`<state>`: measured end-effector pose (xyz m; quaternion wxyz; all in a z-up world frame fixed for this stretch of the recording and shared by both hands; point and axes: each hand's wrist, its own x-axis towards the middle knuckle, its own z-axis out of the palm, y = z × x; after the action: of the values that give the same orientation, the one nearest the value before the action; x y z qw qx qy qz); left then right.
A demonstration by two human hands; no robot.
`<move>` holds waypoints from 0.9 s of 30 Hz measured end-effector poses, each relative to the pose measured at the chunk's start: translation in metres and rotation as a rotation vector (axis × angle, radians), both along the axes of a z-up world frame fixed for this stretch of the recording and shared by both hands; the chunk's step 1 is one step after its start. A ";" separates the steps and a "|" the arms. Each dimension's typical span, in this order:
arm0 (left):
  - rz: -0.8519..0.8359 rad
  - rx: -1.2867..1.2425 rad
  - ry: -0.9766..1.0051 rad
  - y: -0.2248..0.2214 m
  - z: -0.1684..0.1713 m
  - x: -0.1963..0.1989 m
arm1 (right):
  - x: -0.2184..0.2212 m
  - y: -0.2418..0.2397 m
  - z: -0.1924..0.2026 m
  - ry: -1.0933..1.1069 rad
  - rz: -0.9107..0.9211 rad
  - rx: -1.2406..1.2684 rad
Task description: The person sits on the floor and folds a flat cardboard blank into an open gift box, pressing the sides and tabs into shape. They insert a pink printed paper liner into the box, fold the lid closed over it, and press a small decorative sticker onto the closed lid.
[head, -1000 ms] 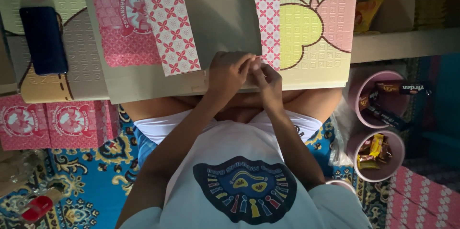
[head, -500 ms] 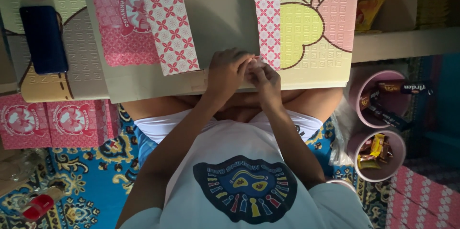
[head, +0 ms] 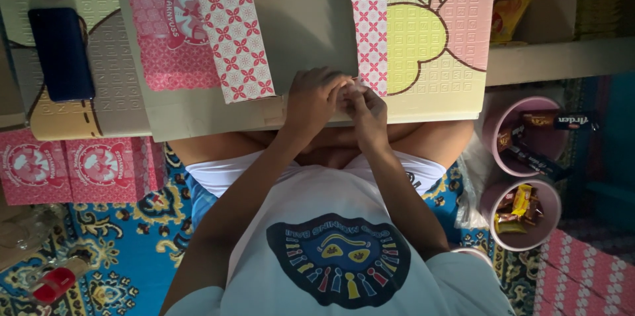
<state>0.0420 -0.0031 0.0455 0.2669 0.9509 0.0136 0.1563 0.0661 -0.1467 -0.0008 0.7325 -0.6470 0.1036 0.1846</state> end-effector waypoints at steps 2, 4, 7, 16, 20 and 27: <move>-0.005 -0.025 -0.010 0.001 -0.001 0.000 | 0.000 0.000 -0.002 -0.001 -0.001 0.001; -0.017 -0.040 0.009 0.001 0.003 0.001 | 0.000 0.002 0.001 0.002 -0.005 0.004; -0.027 -0.052 0.035 0.002 0.006 0.001 | 0.000 0.003 0.002 0.007 -0.011 0.009; -0.047 -0.049 0.066 0.002 -0.004 0.001 | -0.001 0.002 0.004 0.004 0.021 -0.032; -0.043 -0.027 0.045 0.002 -0.006 0.001 | 0.000 0.001 0.004 0.005 0.022 -0.031; -0.046 -0.018 0.032 0.003 -0.009 0.001 | 0.000 0.001 0.005 -0.005 0.032 -0.021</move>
<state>0.0432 -0.0001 0.0361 0.2788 0.9509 -0.0026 0.1346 0.0659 -0.1453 0.0045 0.7227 -0.6568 0.0935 0.1938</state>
